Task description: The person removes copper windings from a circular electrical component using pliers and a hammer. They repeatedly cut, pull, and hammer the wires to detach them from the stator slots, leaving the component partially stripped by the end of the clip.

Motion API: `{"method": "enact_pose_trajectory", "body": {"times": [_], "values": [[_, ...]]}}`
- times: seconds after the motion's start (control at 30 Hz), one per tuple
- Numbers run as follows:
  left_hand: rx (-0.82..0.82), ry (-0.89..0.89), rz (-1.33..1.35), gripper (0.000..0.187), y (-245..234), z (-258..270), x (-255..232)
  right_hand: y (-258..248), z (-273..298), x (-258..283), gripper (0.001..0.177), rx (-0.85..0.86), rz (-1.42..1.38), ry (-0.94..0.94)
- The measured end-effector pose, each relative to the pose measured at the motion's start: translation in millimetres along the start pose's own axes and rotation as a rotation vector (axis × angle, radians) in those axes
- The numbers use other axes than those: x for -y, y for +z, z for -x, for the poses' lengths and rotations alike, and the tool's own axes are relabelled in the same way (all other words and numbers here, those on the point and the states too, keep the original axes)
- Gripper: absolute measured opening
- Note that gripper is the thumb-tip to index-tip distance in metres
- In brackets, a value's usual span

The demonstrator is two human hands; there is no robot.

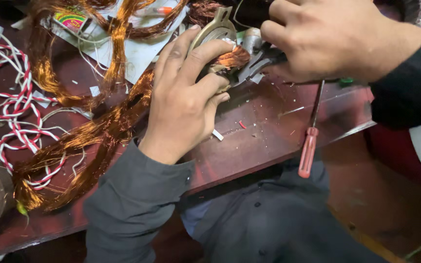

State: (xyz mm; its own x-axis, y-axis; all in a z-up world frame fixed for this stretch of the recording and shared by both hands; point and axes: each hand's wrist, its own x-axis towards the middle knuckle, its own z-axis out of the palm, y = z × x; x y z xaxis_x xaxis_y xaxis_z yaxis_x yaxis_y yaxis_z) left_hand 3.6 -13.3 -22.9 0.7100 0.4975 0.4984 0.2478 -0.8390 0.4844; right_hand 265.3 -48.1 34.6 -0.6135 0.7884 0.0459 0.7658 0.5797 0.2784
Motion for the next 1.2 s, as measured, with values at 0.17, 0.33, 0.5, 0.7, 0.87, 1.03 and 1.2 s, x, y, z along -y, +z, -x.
{"method": "enact_pose_trajectory", "body": {"times": [0.17, 0.33, 0.5, 0.7, 0.87, 1.03, 1.2], "values": [[-0.005, -0.017, 0.017, 0.024, 0.5, 0.4, -1.1, 7.5, -2.7, -7.9, 0.044, 0.076, -0.067, -0.028], [-0.014, -0.018, 0.016, 0.022, 0.4, -1.2, -2.2, 17.7, -4.3, -14.2, 0.041, 0.026, -0.181, -0.061], [-0.037, -0.037, 0.026, 0.022, 3.8, 1.7, -3.2, 28.2, -7.0, -21.0, 0.042, -0.005, -0.167, -0.155], [-0.012, -0.012, 0.014, 0.022, 1.2, 1.1, -1.0, 27.1, -3.0, -14.9, 0.039, -0.091, -0.211, -0.123], [0.009, 0.000, -0.005, 0.023, -2.7, 1.8, -0.7, 20.5, 24.7, 17.6, 0.048, -0.293, 0.083, 0.045], [-0.002, -0.032, -0.056, 0.028, 0.8, -1.8, -5.1, 54.7, 44.6, 23.6, 0.046, -0.475, 0.254, 0.124], [-0.058, -0.040, -0.175, 0.027, 5.6, -4.7, -11.9, 71.1, 74.3, 7.3, 0.049, -0.590, 0.157, 0.159]]}}
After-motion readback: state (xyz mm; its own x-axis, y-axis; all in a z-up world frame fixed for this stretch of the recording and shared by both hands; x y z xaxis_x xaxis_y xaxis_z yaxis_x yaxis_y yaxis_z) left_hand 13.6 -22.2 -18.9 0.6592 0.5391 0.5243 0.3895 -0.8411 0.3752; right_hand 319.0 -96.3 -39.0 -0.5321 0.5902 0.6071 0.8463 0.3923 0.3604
